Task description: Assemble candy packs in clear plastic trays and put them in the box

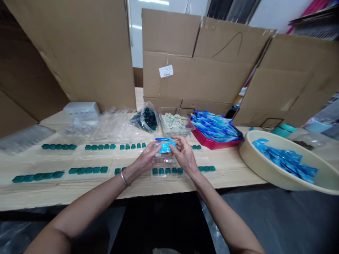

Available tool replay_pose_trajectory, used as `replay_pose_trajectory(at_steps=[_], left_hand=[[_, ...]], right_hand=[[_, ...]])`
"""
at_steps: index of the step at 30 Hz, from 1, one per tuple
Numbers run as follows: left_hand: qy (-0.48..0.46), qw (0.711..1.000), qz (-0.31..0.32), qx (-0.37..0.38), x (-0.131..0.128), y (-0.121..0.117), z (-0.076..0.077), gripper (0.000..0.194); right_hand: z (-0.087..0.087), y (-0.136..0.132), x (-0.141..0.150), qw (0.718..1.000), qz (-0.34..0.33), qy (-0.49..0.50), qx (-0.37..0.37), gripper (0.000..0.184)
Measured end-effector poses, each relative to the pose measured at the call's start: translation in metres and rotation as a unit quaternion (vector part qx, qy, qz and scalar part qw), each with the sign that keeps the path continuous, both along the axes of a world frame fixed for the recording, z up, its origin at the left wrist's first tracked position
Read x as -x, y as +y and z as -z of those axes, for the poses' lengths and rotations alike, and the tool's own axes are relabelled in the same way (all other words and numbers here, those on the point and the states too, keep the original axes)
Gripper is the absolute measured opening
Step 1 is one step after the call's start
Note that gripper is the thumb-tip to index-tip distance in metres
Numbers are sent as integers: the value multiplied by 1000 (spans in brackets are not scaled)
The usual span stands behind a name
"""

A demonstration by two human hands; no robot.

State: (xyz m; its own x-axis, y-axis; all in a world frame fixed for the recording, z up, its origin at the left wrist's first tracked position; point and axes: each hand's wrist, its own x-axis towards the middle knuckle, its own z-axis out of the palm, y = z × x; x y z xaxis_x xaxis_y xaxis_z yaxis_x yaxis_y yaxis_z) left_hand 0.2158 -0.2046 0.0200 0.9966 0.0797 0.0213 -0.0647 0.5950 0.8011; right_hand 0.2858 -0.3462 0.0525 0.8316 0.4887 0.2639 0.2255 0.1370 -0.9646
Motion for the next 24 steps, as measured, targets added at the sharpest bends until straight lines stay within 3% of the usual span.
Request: replay_pose_trajectory(at_steps=[7,14,19,24], left_hand=[[-20,1000,-7,-17,1,2,-2,31],[5,1000,-25,10,2,2,-4,25],[11,1000,-9,-2,2,2,-4,27],[20,1000,-7,-8,0,3,1,27]], right_hand=[[3,4,3,999,-18,34,-24,27],[-6,-19,-7,992,71,-74,69,24],[-2,-31,-19,970,15,-148,191,14],[-12,-37,-30,915,-87,-272,285,16]])
